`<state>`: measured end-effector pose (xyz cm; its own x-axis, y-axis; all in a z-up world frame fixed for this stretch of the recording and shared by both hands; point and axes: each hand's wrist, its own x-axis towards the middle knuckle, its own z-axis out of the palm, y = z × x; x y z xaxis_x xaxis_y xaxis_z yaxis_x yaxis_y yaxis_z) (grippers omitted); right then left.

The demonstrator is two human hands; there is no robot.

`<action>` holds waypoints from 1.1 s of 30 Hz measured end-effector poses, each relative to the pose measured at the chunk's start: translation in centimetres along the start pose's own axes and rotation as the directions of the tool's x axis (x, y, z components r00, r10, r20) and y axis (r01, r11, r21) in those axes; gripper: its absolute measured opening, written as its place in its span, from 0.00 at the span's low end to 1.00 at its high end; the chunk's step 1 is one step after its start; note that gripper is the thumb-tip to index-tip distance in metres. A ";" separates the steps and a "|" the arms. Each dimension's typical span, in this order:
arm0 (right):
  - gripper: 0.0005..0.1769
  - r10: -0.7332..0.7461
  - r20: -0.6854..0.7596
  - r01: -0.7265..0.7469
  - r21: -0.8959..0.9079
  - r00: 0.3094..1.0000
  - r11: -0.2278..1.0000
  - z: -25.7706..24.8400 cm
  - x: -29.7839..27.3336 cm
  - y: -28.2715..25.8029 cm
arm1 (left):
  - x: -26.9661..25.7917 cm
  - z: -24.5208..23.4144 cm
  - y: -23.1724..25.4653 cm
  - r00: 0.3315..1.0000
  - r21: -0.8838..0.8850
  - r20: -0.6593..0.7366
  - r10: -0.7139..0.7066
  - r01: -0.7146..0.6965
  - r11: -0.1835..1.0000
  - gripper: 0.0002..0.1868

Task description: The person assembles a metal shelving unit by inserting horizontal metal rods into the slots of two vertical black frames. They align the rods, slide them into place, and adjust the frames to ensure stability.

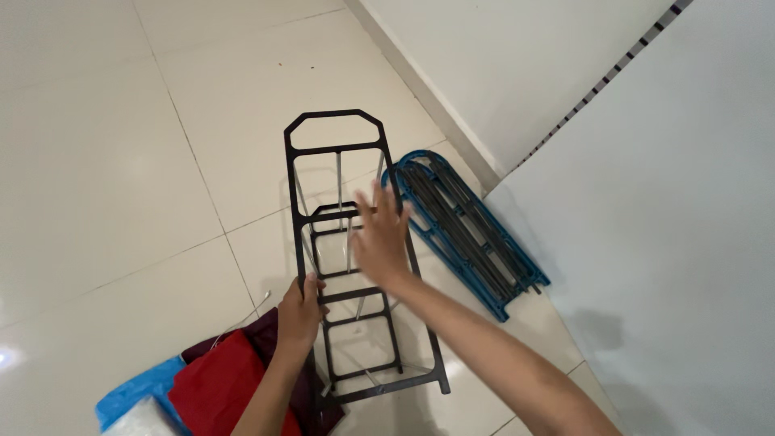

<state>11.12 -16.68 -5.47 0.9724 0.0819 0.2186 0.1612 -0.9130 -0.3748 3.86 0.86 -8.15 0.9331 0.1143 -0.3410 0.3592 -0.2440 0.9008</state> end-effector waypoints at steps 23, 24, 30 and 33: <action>0.27 0.415 0.118 -0.417 0.485 0.902 0.768 0.0 3.3 6.1 | 2.6 -2.4 7.1 0.960 0.695 0.016 0.281 -0.213 0.687 0.46; 0.27 0.404 0.111 -0.406 0.467 0.908 0.785 -0.1 3.2 6.0 | 3.2 -2.2 7.7 0.920 0.717 0.020 0.392 -0.286 0.635 0.45; 0.24 0.440 0.134 -0.441 0.522 0.888 0.730 -0.7 3.2 6.0 | 6.9 1.0 8.6 0.768 0.863 0.271 0.580 -0.461 0.206 0.27; 0.25 0.474 0.203 -0.508 0.492 0.857 0.707 -0.8 3.3 5.9 | 7.8 1.4 7.1 0.723 0.767 0.237 0.649 -0.549 0.332 0.17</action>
<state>15.14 -22.15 -6.23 0.9438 -0.2816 -0.1728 -0.2964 -0.4908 -0.8193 13.72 -1.30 -4.81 0.9122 -0.3037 0.2750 -0.3782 -0.8823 0.2804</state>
